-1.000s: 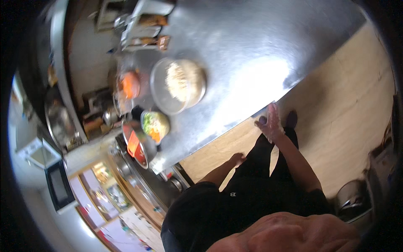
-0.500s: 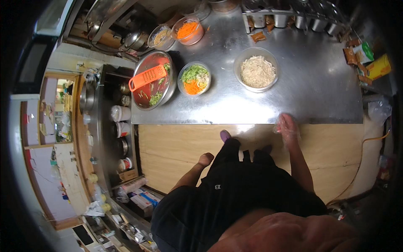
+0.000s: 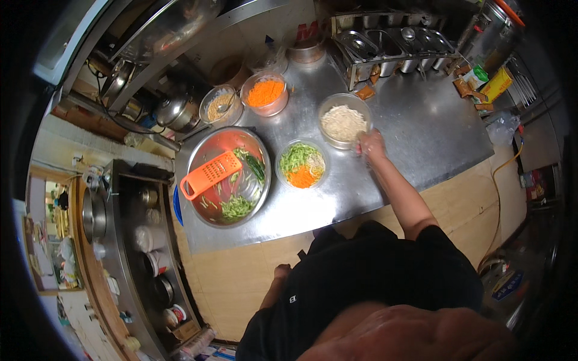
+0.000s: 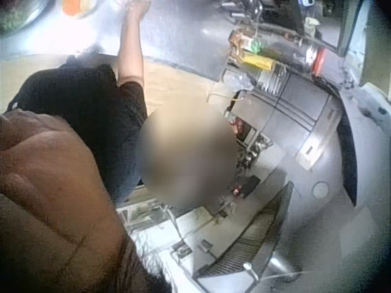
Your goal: The person assembles a food order by layering shredded vegetables and noodles into a clear plastic container, then places the container into a white plastic bag. They add a small paper slip and a pair of chopsticks into the bag, tie it closed, and place it on a counter. Finally, they pick up a small white card and walk toward the dining area.
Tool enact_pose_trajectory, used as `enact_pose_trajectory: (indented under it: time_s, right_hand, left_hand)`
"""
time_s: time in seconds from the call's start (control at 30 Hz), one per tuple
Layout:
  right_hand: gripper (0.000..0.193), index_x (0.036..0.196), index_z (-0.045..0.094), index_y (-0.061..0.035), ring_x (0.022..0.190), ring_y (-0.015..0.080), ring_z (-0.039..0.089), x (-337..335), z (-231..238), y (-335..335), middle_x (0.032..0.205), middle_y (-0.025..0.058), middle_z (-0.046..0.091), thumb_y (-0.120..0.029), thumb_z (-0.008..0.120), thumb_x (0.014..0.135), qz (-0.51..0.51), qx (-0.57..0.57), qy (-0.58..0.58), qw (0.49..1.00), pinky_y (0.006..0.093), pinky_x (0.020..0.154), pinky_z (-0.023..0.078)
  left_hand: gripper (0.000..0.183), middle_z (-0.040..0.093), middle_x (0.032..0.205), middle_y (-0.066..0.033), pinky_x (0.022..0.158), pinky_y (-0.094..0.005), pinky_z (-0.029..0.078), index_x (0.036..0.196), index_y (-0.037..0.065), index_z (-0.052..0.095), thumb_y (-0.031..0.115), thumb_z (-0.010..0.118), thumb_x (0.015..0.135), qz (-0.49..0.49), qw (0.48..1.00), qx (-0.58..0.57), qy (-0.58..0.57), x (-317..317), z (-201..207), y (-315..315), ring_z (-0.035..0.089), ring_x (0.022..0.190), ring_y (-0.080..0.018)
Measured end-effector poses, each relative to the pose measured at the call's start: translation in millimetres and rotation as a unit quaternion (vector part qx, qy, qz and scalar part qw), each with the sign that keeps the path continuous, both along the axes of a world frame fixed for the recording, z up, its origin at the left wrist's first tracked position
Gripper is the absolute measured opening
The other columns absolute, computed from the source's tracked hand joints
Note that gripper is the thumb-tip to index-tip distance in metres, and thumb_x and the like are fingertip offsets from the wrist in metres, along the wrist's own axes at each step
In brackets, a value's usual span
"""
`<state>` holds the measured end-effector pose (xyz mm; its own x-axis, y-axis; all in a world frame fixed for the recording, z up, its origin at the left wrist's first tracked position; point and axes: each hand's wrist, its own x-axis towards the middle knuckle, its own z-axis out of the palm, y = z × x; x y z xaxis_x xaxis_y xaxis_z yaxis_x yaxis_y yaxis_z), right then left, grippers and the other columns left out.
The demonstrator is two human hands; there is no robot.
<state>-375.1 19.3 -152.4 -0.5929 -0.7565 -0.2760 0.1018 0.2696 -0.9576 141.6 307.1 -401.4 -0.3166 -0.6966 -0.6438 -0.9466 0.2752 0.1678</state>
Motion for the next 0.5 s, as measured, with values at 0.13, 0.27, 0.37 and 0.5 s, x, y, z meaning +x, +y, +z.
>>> enact_pose_trajectory:
  time_s: [0.13, 0.27, 0.37, 0.5]
  right_hand:
    - [0.020, 0.074, 0.061, 0.0039, 0.049, 0.0250, 0.060, 20, 0, -84, 0.064, 0.0158, 0.061, -0.016, 0.062, 0.077, -0.014, 0.096, 0.001, 0.995, 0.0357, 0.046, 0.046]
    - [0.017, 0.076, 0.062, 0.0025, 0.058, 0.0258, 0.063, 21, -23, -171, 0.070, 0.0144, 0.064, -0.015, 0.062, 0.078, 0.023, 0.085, 0.067, 0.994, 0.0384, 0.053, 0.049]
    - [0.017, 0.082, 0.063, 0.0014, 0.075, 0.0285, 0.065, 20, -14, -199, 0.086, 0.0170, 0.065, -0.015, 0.063, 0.078, 0.010, 0.006, 0.269, 0.963, 0.0408, 0.064, 0.052]
    - [0.026, 0.096, 0.062, -0.0006, 0.096, 0.0329, 0.061, 3, 38, -194, 0.110, 0.0208, 0.060, -0.018, 0.065, 0.078, 0.001, 0.022, 0.516, 0.856, 0.0434, 0.083, 0.049]
  left_hand:
    - [0.025, 0.068, 0.084, -0.0150, 0.072, -0.0434, 0.054, 0.079, 0.010, 0.069, 0.032, 0.057, 0.079, 0.045, 0.995, 0.048, -0.070, 40, 16, -4, 0.066, 0.084, -0.0312]
    - [0.027, 0.067, 0.079, -0.0141, 0.068, -0.0429, 0.054, 0.074, 0.009, 0.067, 0.032, 0.055, 0.079, 0.095, 0.995, -0.008, -0.023, 33, 22, -4, 0.066, 0.081, -0.0310]
    - [0.026, 0.067, 0.078, -0.0137, 0.067, -0.0427, 0.053, 0.073, 0.009, 0.066, 0.032, 0.055, 0.079, 0.112, 0.992, -0.039, 0.031, 20, 27, 6, 0.066, 0.080, -0.0309]
    - [0.026, 0.066, 0.076, -0.0132, 0.066, -0.0425, 0.053, 0.071, 0.009, 0.065, 0.031, 0.055, 0.078, 0.124, 0.989, -0.049, 0.058, 1, 34, 15, 0.065, 0.078, -0.0307]
